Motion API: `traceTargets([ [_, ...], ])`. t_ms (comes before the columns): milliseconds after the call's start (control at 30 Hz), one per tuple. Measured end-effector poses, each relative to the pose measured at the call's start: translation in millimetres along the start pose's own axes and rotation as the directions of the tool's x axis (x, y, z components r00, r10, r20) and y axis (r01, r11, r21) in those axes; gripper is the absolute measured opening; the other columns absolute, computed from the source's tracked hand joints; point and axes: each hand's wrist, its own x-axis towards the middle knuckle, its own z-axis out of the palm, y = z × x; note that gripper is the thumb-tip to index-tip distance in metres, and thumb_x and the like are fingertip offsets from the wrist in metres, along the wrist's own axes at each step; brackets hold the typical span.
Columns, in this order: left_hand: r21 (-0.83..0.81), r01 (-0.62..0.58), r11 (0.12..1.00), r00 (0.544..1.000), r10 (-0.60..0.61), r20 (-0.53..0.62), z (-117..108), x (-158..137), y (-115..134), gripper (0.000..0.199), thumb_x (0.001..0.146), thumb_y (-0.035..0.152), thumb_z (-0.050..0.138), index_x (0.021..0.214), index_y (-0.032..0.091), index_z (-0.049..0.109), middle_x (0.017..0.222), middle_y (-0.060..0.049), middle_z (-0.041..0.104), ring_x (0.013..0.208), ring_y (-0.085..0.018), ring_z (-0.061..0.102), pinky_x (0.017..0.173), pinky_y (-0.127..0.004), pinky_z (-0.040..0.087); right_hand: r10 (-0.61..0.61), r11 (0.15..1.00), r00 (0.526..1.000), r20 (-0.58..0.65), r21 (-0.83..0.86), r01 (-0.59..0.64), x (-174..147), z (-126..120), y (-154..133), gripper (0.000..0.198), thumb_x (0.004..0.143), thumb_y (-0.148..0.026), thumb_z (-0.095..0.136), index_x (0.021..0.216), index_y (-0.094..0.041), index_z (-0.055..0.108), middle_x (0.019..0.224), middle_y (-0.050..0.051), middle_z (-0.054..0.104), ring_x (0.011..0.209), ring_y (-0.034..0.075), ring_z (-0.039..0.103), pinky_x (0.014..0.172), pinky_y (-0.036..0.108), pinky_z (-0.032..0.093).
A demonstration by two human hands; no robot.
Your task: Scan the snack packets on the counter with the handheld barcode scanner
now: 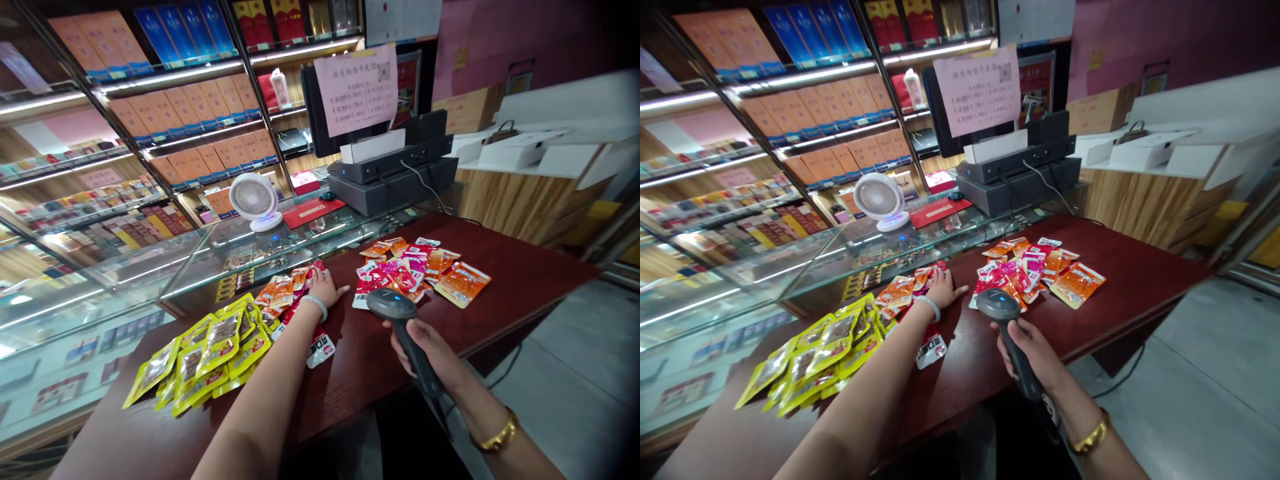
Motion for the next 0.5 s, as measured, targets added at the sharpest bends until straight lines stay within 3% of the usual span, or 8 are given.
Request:
traceTargets([
  [100,0.032,-0.139,0.99,0.988,0.137,0.071,-2.8,-15.6,-2.1,0.096,0.083,0.071,0.038,0.147,0.002,0.025,0.154,-0.029,0.017,0.145,-0.038,0.013,0.113,-0.051,0.021,0.008,1.0,1.0,-0.001,0.002,-0.008,0.7,-2.4,1.4,0.048,0.082,-0.058,0.063,0.104,-0.015,0.06,0.06,-0.003,0.056,0.039,0.007,0.049,0.035,0.017,0.04],
  [167,0.01,-0.276,0.961,0.96,0.275,0.061,-8.0,-31.7,0.1,0.083,0.086,0.067,0.038,0.146,0.01,0.032,0.151,-0.023,0.032,0.142,-0.033,0.027,0.113,-0.049,0.023,0.001,1.0,1.0,-0.006,-0.018,-0.002,0.5,-3.1,1.9,0.049,0.081,-0.058,0.063,0.103,-0.015,0.06,0.059,-0.003,0.056,0.039,0.008,0.049,0.035,0.018,0.04],
  [233,-0.01,-0.334,0.942,0.942,0.334,-0.011,-14.8,-47.0,0.7,0.065,0.09,0.06,0.036,0.139,0.018,0.043,0.138,-0.016,0.052,0.13,-0.027,0.046,0.111,-0.045,0.028,0.0,0.999,1.0,-0.013,-0.041,0.0,0.0,-2.2,1.5,0.05,0.081,-0.059,0.063,0.103,-0.014,0.06,0.059,-0.003,0.056,0.038,0.008,0.049,0.034,0.018,0.039],
  [300,0.025,-0.236,0.972,0.961,0.237,-0.14,-20.4,-57.2,-1.3,0.055,0.091,0.056,0.038,0.126,0.018,0.055,0.123,-0.015,0.062,0.118,-0.026,0.055,0.105,-0.042,0.034,0.013,0.998,1.0,-0.023,-0.054,-0.014,-0.7,-0.3,0.4,0.052,0.08,-0.061,0.063,0.103,-0.015,0.059,0.058,-0.004,0.055,0.038,0.008,0.049,0.034,0.017,0.038],
  [367,0.079,-0.046,0.996,0.971,0.063,-0.229,-21.9,-61.0,-4.3,0.056,0.087,0.059,0.044,0.113,0.012,0.061,0.116,-0.019,0.063,0.115,-0.031,0.054,0.099,-0.042,0.039,0.032,0.997,0.999,-0.031,-0.064,-0.033,-1.4,1.6,-0.6,0.052,0.079,-0.061,0.063,0.103,-0.015,0.059,0.058,-0.004,0.055,0.038,0.008,0.049,0.034,0.017,0.037],
  [433,0.11,0.076,0.991,0.968,-0.047,-0.248,-19.3,-59.9,-6.9,0.059,0.083,0.062,0.049,0.106,0.01,0.063,0.116,-0.022,0.06,0.117,-0.035,0.052,0.095,-0.045,0.04,0.043,0.996,0.999,-0.033,-0.083,-0.045,-2.2,2.7,-0.9,0.052,0.079,-0.062,0.063,0.102,-0.015,0.059,0.058,-0.004,0.055,0.038,0.008,0.048,0.034,0.017,0.036],
  [500,0.101,0.073,0.992,0.976,-0.05,-0.213,-14.8,-56.8,-8.3,0.054,0.081,0.06,0.053,0.101,0.012,0.064,0.117,-0.02,0.06,0.116,-0.035,0.051,0.092,-0.044,0.041,0.044,0.993,0.998,-0.038,-0.109,-0.047,-2.9,3.0,-0.6,0.053,0.078,-0.062,0.064,0.101,-0.015,0.059,0.058,-0.004,0.055,0.038,0.008,0.048,0.035,0.018,0.037],
])
